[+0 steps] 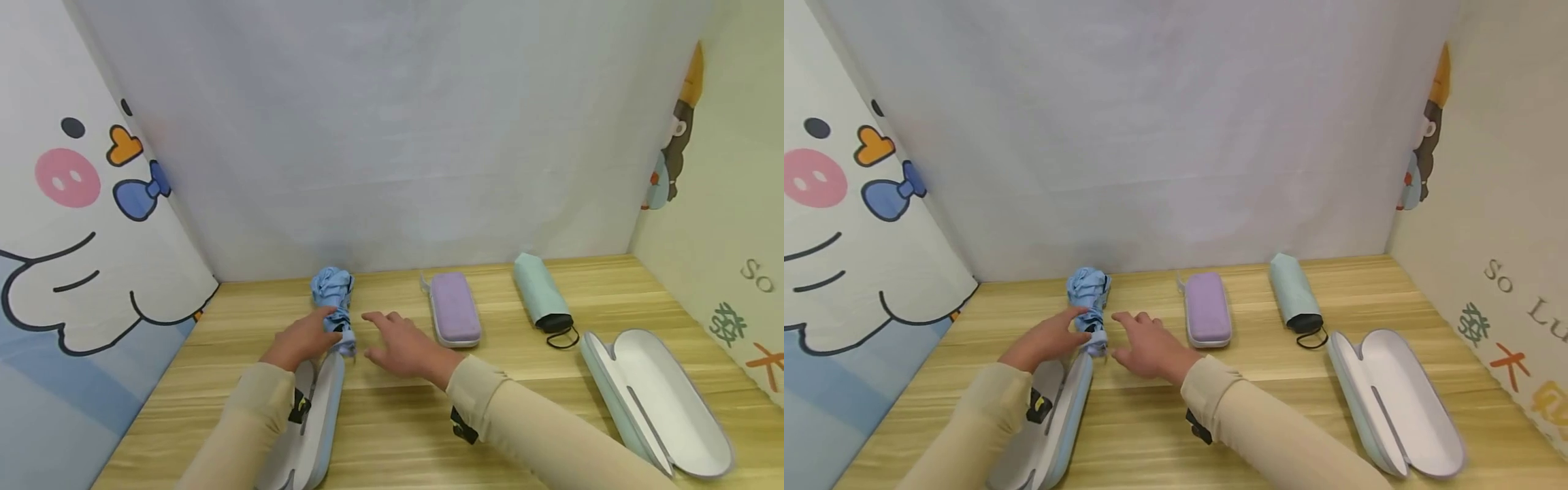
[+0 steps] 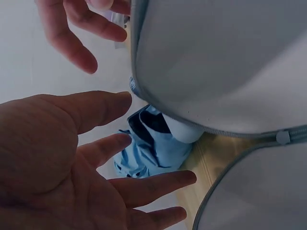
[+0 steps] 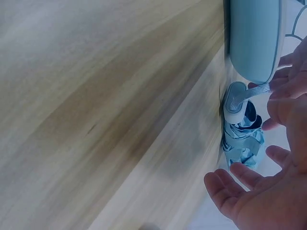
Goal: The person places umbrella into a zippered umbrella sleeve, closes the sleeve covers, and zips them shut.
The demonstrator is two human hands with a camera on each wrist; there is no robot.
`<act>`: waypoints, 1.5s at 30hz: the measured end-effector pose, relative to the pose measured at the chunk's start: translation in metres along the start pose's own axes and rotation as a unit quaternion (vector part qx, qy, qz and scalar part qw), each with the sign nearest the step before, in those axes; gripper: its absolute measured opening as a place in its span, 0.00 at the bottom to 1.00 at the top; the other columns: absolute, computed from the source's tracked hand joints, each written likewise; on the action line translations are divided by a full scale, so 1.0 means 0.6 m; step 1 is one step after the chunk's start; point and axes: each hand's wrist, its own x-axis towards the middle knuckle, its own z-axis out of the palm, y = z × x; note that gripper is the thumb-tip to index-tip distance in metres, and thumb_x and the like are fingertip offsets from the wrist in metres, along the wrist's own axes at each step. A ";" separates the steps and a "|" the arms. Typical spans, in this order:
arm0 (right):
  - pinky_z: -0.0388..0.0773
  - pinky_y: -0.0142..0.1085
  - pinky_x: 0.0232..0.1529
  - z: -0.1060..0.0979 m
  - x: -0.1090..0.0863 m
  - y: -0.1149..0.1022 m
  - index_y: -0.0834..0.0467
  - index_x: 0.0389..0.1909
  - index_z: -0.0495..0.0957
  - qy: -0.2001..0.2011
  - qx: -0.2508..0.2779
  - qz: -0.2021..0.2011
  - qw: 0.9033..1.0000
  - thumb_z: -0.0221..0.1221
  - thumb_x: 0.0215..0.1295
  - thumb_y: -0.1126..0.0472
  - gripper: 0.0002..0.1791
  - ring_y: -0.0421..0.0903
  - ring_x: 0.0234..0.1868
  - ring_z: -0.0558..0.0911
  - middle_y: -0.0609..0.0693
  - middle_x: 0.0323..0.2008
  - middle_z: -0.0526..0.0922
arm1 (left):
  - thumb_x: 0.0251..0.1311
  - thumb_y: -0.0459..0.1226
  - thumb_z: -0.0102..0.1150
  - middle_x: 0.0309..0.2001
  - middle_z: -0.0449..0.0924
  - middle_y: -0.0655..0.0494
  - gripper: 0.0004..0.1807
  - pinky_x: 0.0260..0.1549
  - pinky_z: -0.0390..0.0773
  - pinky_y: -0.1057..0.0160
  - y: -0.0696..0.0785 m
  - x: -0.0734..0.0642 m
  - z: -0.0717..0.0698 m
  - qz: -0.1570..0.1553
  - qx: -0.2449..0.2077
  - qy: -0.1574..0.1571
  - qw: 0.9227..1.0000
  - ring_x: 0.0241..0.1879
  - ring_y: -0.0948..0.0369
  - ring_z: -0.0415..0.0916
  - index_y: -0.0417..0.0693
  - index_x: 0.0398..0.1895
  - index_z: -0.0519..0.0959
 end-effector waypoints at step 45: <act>0.82 0.42 0.23 0.030 -0.103 -0.016 0.58 0.46 0.73 -0.147 0.307 0.089 0.936 0.61 0.73 0.46 0.19 0.49 0.23 0.84 0.57 0.30 0.85 | 0.70 0.47 0.64 0.42 0.82 0.47 0.18 0.40 0.77 0.51 0.042 0.018 0.035 -0.001 -0.035 0.093 0.995 0.38 0.53 0.77 0.41 0.47 0.77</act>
